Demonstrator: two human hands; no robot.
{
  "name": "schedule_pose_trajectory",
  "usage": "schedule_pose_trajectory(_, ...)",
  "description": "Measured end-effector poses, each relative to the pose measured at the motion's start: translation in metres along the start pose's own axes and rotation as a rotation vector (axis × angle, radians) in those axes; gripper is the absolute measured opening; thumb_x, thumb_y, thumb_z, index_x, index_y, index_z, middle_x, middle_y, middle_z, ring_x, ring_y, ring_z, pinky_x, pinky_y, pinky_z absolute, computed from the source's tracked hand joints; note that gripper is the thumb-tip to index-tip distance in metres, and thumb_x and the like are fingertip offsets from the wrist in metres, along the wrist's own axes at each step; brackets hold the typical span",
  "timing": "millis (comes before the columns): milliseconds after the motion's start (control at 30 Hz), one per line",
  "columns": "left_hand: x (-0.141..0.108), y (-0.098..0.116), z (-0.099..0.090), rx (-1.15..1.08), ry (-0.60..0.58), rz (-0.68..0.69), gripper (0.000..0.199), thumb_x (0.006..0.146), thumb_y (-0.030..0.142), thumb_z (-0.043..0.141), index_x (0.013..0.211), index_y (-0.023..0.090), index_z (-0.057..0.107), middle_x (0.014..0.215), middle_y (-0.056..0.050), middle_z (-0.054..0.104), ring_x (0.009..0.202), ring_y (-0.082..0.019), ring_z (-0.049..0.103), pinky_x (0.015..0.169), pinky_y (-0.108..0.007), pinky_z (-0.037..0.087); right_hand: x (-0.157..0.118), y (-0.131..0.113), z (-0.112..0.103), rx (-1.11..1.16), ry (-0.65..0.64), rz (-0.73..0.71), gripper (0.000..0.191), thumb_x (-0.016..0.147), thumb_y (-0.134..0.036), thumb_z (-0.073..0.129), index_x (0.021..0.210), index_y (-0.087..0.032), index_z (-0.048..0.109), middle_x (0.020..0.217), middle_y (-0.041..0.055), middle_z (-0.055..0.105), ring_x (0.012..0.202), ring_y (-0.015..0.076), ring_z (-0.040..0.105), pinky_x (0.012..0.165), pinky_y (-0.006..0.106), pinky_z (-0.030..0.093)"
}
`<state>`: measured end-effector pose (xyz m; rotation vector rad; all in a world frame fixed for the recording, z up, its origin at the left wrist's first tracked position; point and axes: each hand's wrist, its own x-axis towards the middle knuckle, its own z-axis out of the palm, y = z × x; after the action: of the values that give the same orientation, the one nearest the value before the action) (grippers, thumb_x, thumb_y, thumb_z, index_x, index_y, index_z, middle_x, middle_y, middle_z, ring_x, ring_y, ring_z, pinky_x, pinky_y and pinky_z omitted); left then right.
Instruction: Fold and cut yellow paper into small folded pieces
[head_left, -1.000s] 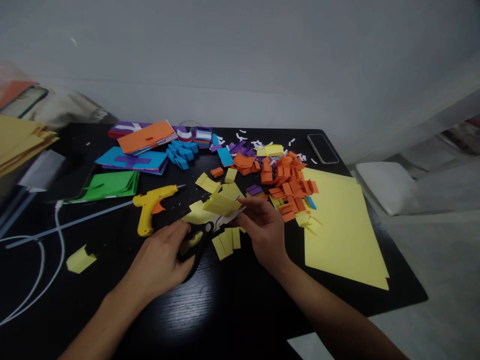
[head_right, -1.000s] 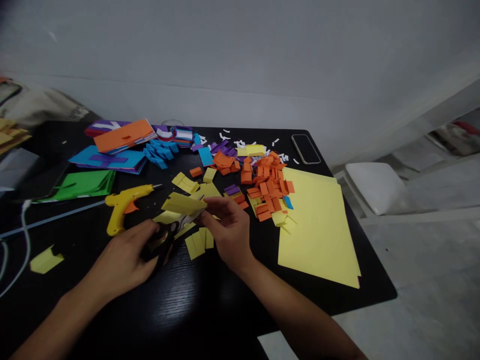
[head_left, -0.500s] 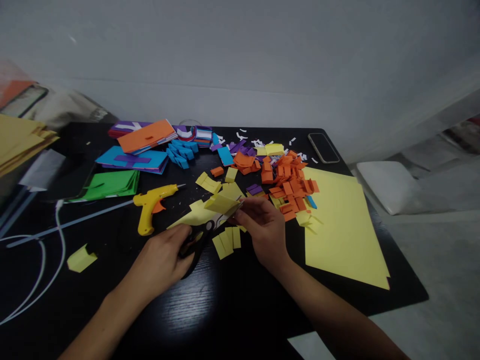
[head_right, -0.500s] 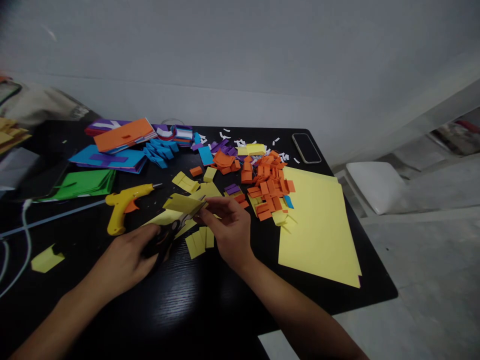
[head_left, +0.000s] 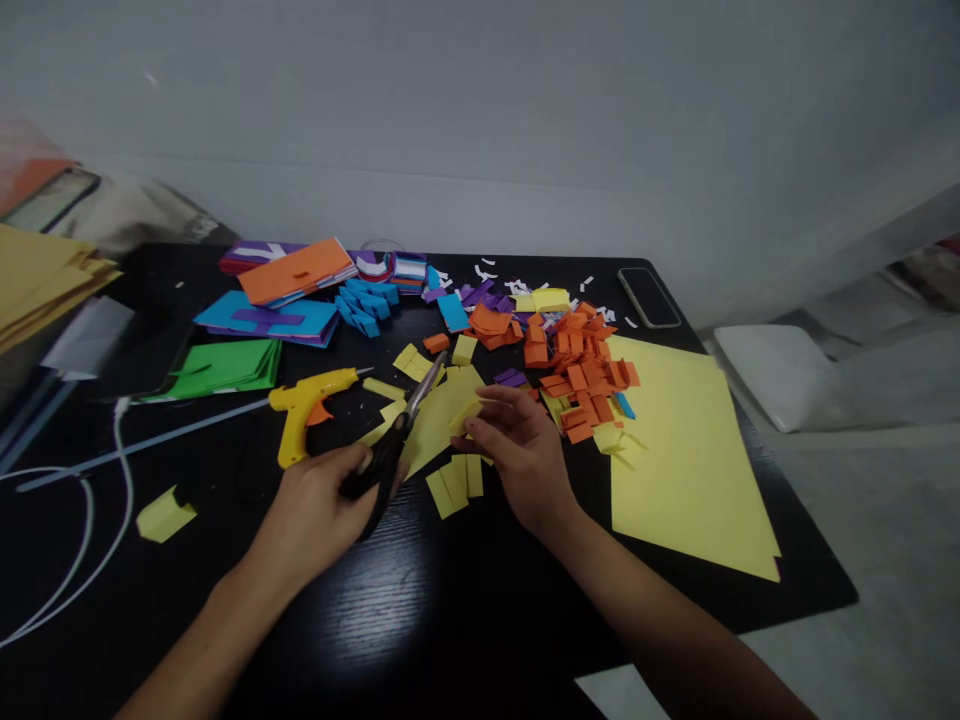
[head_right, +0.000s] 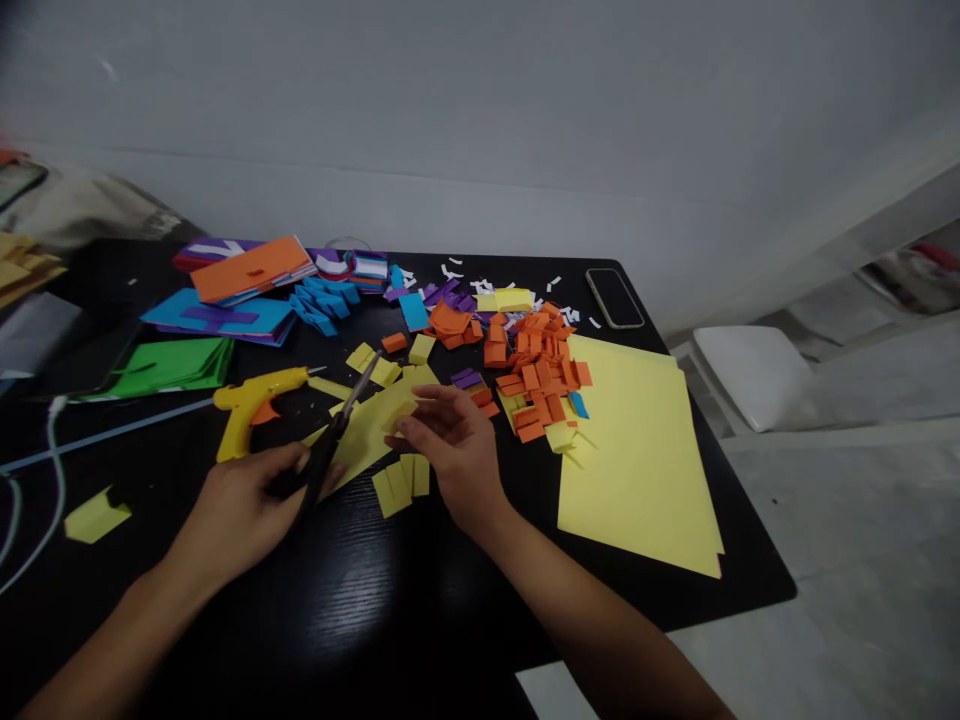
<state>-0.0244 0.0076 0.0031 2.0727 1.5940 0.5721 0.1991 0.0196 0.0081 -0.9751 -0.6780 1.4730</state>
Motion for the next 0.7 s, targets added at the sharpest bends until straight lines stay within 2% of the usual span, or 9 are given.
schedule_pose_trajectory(133, 0.001, 0.000, 0.002, 0.057, 0.030, 0.003, 0.031, 0.092, 0.042, 0.057, 0.068, 0.021, 0.055, 0.060, 0.003, 0.057, 0.051, -0.015, 0.056, 0.053, -0.027, 0.042, 0.001, -0.003, -0.001, 0.092, -0.089, 0.135, 0.029, 0.071, -0.025, 0.090, 0.097, -0.026, 0.077, 0.083, -0.0042, 0.068, 0.079, 0.0134, 0.070, 0.076, 0.030, 0.066)
schedule_pose_trajectory(233, -0.001, -0.003, 0.006, 0.110, 0.024, 0.019, 0.020, 0.093, 0.039, 0.058, 0.091, 0.020, 0.065, 0.079, -0.003, 0.070, 0.068, -0.021, 0.069, 0.064, -0.030, 0.051, -0.001, -0.007, -0.001, 0.107, -0.184, 0.185, 0.027, 0.073, -0.027, 0.089, 0.097, -0.027, 0.077, 0.084, -0.0039, 0.071, 0.077, 0.0133, 0.070, 0.075, 0.029, 0.065)
schedule_pose_trajectory(300, -0.003, -0.004, 0.008, 0.145, -0.003, 0.034, 0.020, 0.094, 0.037, 0.060, 0.102, 0.019, 0.067, 0.092, -0.005, 0.074, 0.079, -0.024, 0.073, 0.072, -0.032, 0.055, -0.002, -0.008, -0.001, 0.091, -0.264, 0.201, 0.026, 0.075, -0.029, 0.088, 0.098, -0.026, 0.077, 0.087, -0.0026, 0.074, 0.078, 0.0142, 0.072, 0.075, 0.029, 0.064)
schedule_pose_trajectory(433, -0.007, -0.002, 0.013, 0.223, -0.038, 0.114, 0.020, 0.095, 0.034, 0.064, 0.107, 0.018, 0.068, 0.104, -0.009, 0.073, 0.093, -0.028, 0.072, 0.079, -0.038, 0.057, -0.004, -0.004, -0.002, 0.034, -0.376, 0.163, 0.025, 0.078, -0.025, 0.087, 0.101, -0.026, 0.076, 0.084, -0.0022, 0.074, 0.075, 0.0142, 0.072, 0.074, 0.028, 0.062)
schedule_pose_trajectory(567, -0.008, 0.001, 0.017, 0.232, -0.036, 0.174, 0.016, 0.094, 0.029, 0.067, 0.105, 0.017, 0.069, 0.101, -0.009, 0.069, 0.094, -0.029, 0.069, 0.080, -0.041, 0.058, -0.004, 0.002, -0.002, -0.023, -0.377, 0.144, 0.031, 0.071, -0.021, 0.092, 0.097, -0.023, 0.075, 0.074, -0.0036, 0.071, 0.068, 0.0128, 0.070, 0.070, 0.027, 0.060)
schedule_pose_trajectory(700, -0.007, 0.002, 0.017, 0.125, -0.016, 0.186, 0.017, 0.094, 0.030, 0.068, 0.106, 0.017, 0.068, 0.102, -0.009, 0.067, 0.096, -0.027, 0.067, 0.084, -0.041, 0.057, -0.004, 0.004, 0.000, -0.057, -0.350, 0.155, 0.039, 0.060, -0.017, 0.097, 0.093, -0.022, 0.076, 0.074, -0.0051, 0.067, 0.068, 0.0108, 0.068, 0.069, 0.024, 0.059)
